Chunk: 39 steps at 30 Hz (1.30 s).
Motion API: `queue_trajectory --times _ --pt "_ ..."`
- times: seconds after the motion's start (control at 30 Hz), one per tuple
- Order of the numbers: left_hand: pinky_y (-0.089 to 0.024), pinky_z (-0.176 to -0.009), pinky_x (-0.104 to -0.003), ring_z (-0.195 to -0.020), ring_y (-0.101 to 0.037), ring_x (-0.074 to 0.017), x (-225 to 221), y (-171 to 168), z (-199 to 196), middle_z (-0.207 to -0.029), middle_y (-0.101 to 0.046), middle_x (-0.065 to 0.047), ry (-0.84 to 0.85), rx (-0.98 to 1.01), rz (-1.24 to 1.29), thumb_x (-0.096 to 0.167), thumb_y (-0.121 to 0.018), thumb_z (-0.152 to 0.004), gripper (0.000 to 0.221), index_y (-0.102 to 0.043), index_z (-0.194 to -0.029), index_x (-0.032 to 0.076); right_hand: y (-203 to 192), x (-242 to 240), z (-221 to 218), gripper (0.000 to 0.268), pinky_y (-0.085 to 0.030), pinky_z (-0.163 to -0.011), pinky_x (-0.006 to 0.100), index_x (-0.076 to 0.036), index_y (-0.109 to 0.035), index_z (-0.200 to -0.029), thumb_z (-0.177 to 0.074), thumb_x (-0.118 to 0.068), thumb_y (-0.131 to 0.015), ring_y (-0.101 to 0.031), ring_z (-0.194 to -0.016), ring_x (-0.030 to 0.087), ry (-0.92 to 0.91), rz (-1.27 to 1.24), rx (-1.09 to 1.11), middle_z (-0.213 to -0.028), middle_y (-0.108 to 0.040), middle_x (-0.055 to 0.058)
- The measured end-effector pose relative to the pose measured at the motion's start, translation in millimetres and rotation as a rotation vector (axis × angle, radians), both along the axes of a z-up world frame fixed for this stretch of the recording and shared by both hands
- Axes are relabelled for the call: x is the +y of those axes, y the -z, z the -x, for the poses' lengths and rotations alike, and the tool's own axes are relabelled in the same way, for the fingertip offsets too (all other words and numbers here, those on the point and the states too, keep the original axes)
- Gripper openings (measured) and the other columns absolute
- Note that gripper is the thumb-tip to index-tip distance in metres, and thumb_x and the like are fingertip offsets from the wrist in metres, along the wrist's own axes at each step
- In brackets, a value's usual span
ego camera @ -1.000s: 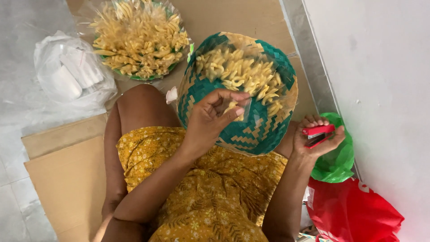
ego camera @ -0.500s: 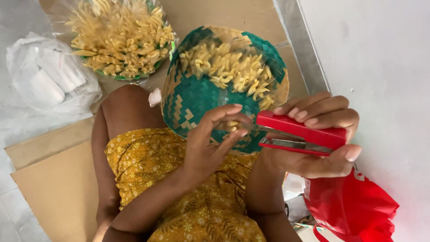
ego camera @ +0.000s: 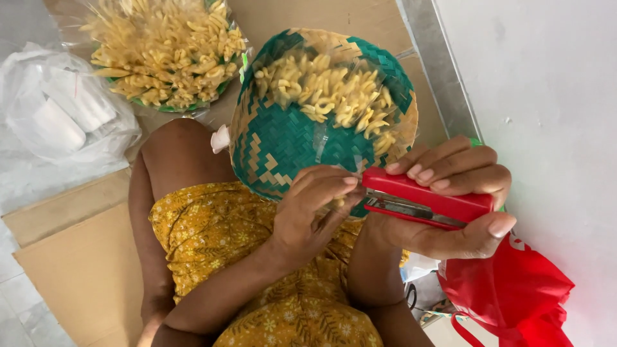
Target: Sealing small plastic snack bags by folding the tops and using a handheld stapler.
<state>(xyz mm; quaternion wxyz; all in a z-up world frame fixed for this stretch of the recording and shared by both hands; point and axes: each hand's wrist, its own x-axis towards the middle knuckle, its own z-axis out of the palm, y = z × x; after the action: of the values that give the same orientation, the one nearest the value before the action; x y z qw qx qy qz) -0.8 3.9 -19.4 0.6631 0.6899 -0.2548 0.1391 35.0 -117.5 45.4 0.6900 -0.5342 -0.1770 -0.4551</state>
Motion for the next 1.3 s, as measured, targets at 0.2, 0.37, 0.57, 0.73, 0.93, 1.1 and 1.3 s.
queue_trajectory --times 0.2,0.37,0.57,0.73,0.93,1.1,1.3 --pt "-0.054 -0.11 -0.044 -0.111 -0.069 -0.0228 0 -3 0 -0.116 -0.069 -0.007 -0.059 -0.117 -0.075 -0.004 -0.082 -0.089 0.044 -0.056 -0.121 0.009 0 7 -1 0.042 -0.052 -0.053 0.025 -0.014 -0.049 -0.086 -0.103 -0.052 -0.043 -0.047 -0.06 0.01 0.077 -0.028 0.009 -0.079 -0.048 0.0" --pt "-0.054 -0.11 -0.044 -0.109 -0.07 -0.0222 1 -4 2 -0.114 -0.069 -0.006 -0.068 -0.158 -0.083 -0.005 -0.083 -0.089 0.046 -0.054 -0.122 0.01 2 6 1 0.04 -0.052 -0.054 0.024 -0.014 -0.048 -0.086 -0.105 -0.049 -0.042 -0.046 -0.063 0.008 0.047 -0.021 0.035 -0.079 -0.047 -0.001" --pt "-0.055 -0.11 -0.044 -0.109 -0.069 -0.023 0 -3 3 -0.116 -0.068 -0.007 -0.049 -0.147 -0.065 -0.007 -0.083 -0.088 0.047 -0.055 -0.122 0.008 2 3 2 0.039 -0.05 -0.052 0.024 -0.014 -0.049 -0.083 -0.103 -0.047 -0.046 -0.046 -0.063 0.008 -0.008 -0.093 0.034 -0.077 -0.048 -0.001" --pt "-0.054 -0.111 -0.044 -0.111 -0.069 -0.0231 0 -3 4 -0.117 -0.068 -0.007 -0.043 -0.149 -0.065 -0.007 -0.084 -0.089 0.049 -0.053 -0.124 0.009 4 1 0 0.04 -0.05 -0.052 0.022 -0.014 -0.048 -0.085 -0.104 -0.048 -0.044 -0.046 -0.062 0.008 -0.015 -0.058 0.03 -0.077 -0.048 0.0" --pt "-0.056 -0.108 -0.043 -0.113 -0.068 -0.0262 -3 4 7 -0.12 -0.069 -0.009 0.005 -0.02 -0.019 -0.01 -0.085 -0.083 0.053 -0.056 -0.124 0.006 6 -5 3 0.04 -0.05 -0.052 0.022 -0.012 -0.049 -0.083 -0.103 -0.047 -0.054 -0.046 -0.063 0.008 -0.122 -0.118 0.025 -0.076 -0.048 0.001" --pt "-0.058 -0.109 -0.041 -0.116 -0.07 -0.0256 -5 -4 4 -0.119 -0.072 -0.01 0.058 0.084 0.066 -0.007 -0.081 -0.084 0.04 -0.061 -0.116 0.006 8 -14 8 0.034 -0.049 -0.055 0.02 -0.014 -0.048 -0.089 -0.108 -0.041 -0.052 -0.046 -0.064 0.006 -0.113 -0.032 0.054 -0.079 -0.047 -0.001" --pt "-0.055 -0.109 -0.04 -0.118 -0.068 -0.0256 -6 -7 5 -0.119 -0.07 -0.01 0.105 0.09 0.057 -0.008 -0.078 -0.086 0.03 -0.064 -0.11 0.003 11 -18 12 0.029 -0.046 -0.056 0.02 -0.011 -0.051 -0.086 -0.106 -0.03 -0.061 -0.044 -0.067 0.007 -0.145 -0.109 0.088 -0.079 -0.048 0.001"
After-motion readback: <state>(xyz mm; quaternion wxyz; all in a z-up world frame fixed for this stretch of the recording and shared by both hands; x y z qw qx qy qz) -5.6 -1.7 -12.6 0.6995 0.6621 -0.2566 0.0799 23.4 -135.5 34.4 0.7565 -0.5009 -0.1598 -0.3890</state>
